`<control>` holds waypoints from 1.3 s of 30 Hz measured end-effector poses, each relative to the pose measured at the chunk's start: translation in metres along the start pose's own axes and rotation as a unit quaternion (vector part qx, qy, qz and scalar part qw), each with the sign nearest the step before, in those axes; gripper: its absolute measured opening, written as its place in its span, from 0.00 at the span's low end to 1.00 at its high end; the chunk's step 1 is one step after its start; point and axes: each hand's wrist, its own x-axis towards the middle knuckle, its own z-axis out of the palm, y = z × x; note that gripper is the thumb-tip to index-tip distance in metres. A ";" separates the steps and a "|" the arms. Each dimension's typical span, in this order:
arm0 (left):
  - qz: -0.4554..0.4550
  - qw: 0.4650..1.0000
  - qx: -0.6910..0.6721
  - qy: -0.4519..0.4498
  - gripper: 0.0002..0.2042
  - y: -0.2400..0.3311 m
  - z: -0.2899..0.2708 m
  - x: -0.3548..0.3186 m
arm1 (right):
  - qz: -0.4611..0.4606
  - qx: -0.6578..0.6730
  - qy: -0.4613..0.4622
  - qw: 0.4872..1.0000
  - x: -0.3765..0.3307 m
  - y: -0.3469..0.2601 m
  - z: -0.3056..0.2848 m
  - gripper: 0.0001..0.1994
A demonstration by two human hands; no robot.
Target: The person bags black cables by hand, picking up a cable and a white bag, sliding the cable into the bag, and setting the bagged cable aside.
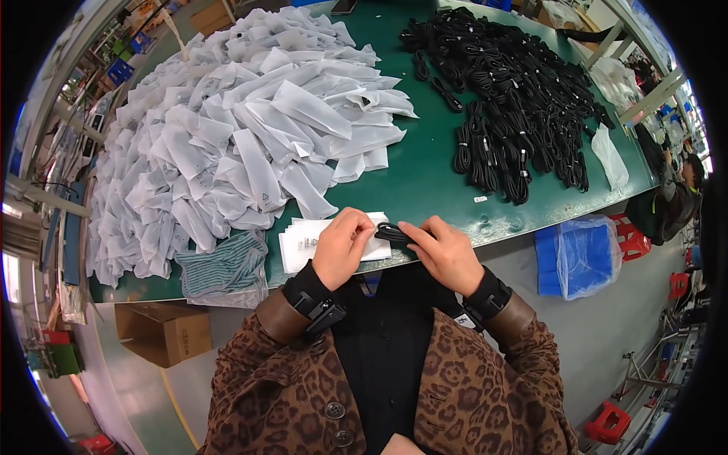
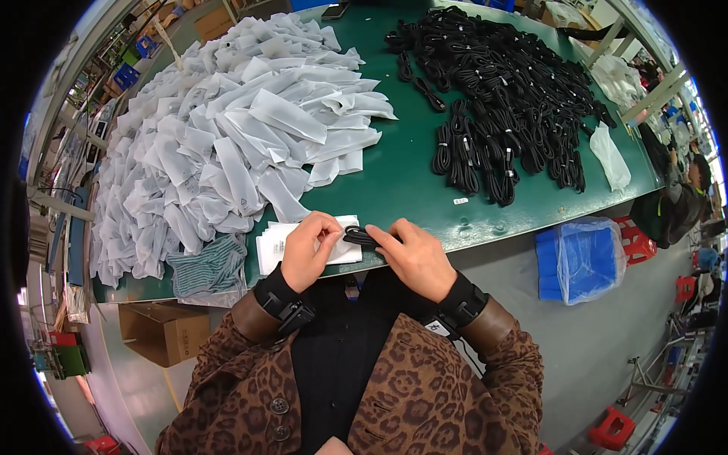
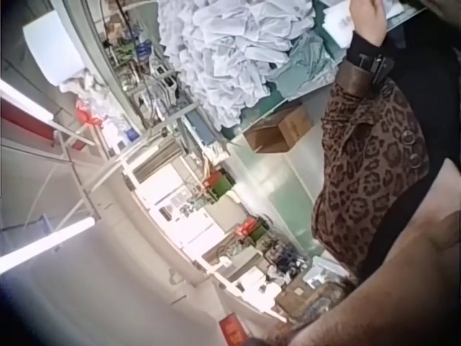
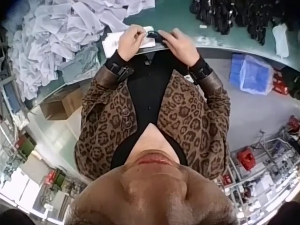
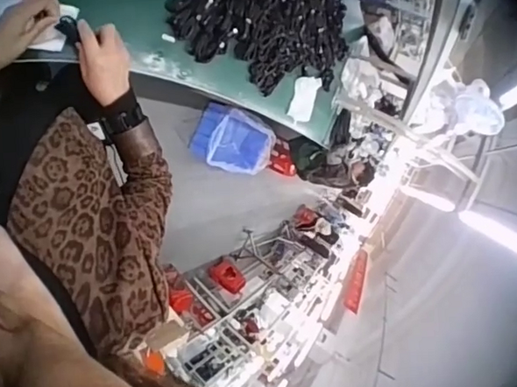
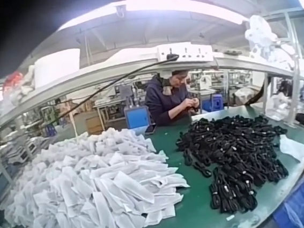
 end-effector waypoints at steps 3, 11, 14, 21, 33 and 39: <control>0.157 0.987 0.044 0.006 0.05 0.003 -0.001 0.002 | -0.039 -0.024 -0.008 0.999 0.002 0.000 -0.002 0.20; 0.227 0.967 0.115 -0.024 0.07 0.009 -0.005 0.005 | 0.271 0.296 -0.073 0.913 0.002 -0.001 0.002 0.16; 0.238 0.964 0.118 -0.026 0.08 0.009 -0.005 0.007 | 0.469 0.427 -0.204 0.746 0.013 -0.004 -0.008 0.15; 0.111 0.993 0.042 -0.002 0.07 0.014 -0.008 0.010 | -0.064 0.073 0.001 0.995 0.016 0.000 -0.008 0.14; 0.127 0.991 -0.017 -0.031 0.03 0.036 -0.012 0.024 | 0.023 0.205 0.113 0.972 0.026 -0.012 -0.001 0.25; 0.024 0.973 -0.221 -0.063 0.06 0.041 -0.031 0.054 | -0.051 0.266 0.153 0.950 0.052 -0.016 -0.021 0.22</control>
